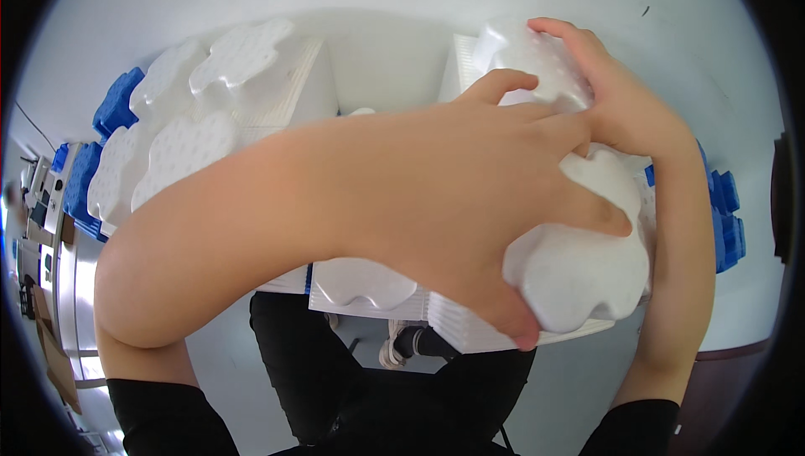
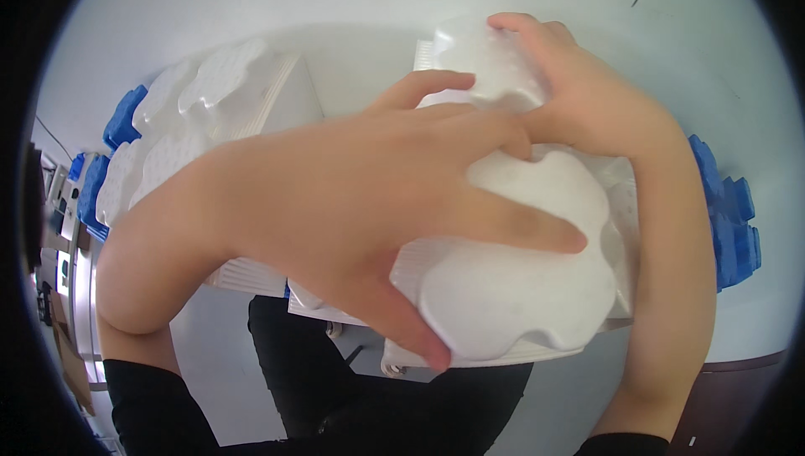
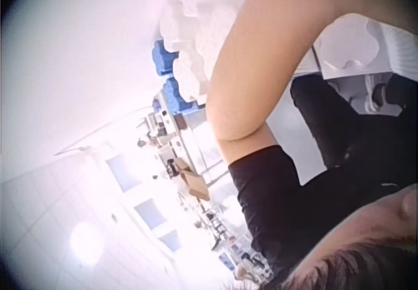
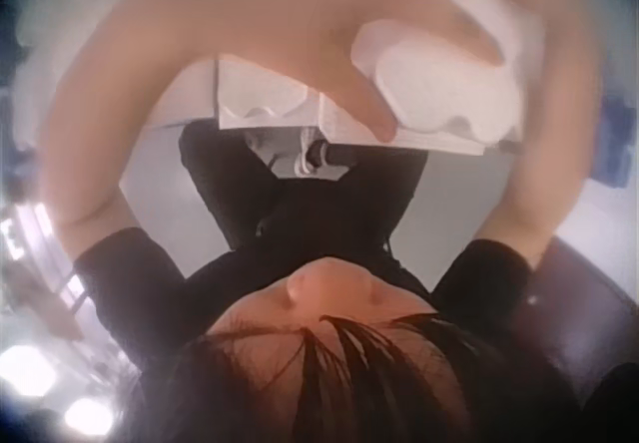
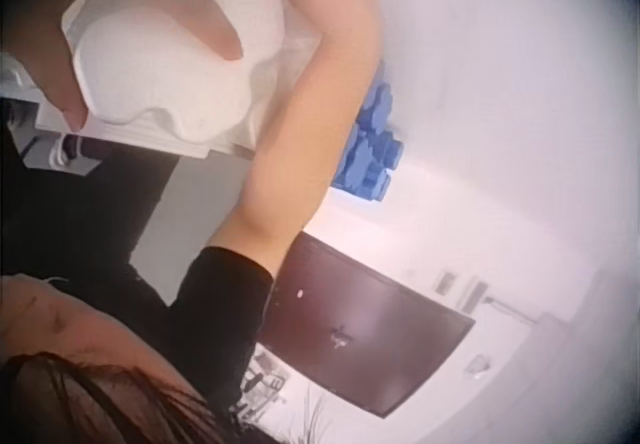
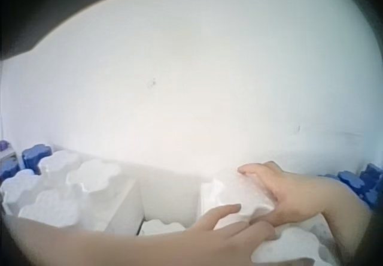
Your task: The recorder is sorting and stacking pieces of white styrofoam packaging on a table.
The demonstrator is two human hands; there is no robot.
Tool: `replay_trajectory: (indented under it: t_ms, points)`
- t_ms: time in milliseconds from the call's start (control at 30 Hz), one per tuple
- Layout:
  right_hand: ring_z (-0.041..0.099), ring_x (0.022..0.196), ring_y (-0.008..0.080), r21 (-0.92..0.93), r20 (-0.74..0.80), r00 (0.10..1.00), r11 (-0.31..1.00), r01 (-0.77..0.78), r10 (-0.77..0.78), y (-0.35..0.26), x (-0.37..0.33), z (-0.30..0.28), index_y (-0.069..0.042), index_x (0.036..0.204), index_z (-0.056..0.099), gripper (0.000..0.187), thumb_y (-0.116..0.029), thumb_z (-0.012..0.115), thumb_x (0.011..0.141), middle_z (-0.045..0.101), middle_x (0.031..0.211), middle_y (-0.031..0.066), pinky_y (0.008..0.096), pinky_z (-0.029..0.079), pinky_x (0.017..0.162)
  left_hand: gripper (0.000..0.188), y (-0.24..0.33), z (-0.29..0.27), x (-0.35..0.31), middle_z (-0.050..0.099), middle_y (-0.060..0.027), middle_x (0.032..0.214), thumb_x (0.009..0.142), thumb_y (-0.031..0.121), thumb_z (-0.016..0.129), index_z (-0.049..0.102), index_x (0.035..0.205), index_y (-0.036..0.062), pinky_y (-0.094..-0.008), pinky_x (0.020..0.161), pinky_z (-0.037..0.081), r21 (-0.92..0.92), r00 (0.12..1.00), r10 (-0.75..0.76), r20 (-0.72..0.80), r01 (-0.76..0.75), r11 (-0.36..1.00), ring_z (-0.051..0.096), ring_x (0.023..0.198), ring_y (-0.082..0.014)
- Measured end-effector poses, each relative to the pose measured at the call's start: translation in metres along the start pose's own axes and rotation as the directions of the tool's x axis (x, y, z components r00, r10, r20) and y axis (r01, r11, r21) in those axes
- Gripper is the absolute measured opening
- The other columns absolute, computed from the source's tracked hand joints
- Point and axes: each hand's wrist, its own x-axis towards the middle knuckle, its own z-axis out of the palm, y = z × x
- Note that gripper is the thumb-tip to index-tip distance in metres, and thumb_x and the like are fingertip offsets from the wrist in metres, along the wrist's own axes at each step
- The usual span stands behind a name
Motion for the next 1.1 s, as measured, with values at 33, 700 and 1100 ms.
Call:
replay_trajectory:
  t_ms: [33, 700, 1100]
  points:
    - [0.050, 0.148, 0.0350, 0.000, 0.008, 1.000, 1.000, -0.002, 0.002, 0.002, 0.001, -0.001, -0.022, 0.167, 0.043, 0.105, -0.002, 0.080, 0.070, 0.046, 0.166, 0.0131, 0.0453, 0.051, 0.116, 0.081, -0.004, 0.004, 0.001, 0.054, -0.0256, 0.155, 0.079, 0.056, 0.087, 0.070, 0.148, 0.0173, -0.0637, 0.135, 0.015, -0.007, 1.000, -0.004, -0.004, 0.004, 1.000, 0.054, 0.145, -0.0414]
    - [0.067, 0.125, 0.0257, 0.276, -0.084, 0.984, 0.953, -0.126, 0.155, -0.014, 0.011, 0.005, -0.014, 0.152, 0.062, 0.081, 0.003, 0.086, 0.076, 0.068, 0.142, 0.0080, 0.0367, 0.057, 0.104, 0.086, -0.001, -0.020, 0.004, 0.068, -0.0219, 0.136, 0.065, 0.057, 0.093, 0.076, 0.139, 0.0144, -0.0566, 0.113, 0.051, -0.409, 0.968, -0.244, 0.063, 0.248, 0.878, 0.060, 0.132, -0.0452]
    - [0.067, 0.122, 0.0296, 0.242, -0.359, 0.922, 0.939, 0.245, -0.148, -0.031, 0.030, 0.059, -0.001, 0.156, 0.043, 0.076, -0.027, 0.081, 0.095, 0.053, 0.150, 0.0215, 0.0369, 0.057, 0.098, 0.064, -0.043, -0.129, -0.001, 0.064, -0.0289, 0.145, 0.100, 0.051, 0.071, 0.072, 0.139, 0.0006, -0.0450, 0.120, 0.045, -0.762, 0.837, -0.492, 0.239, 0.476, 0.439, 0.059, 0.140, -0.0404]
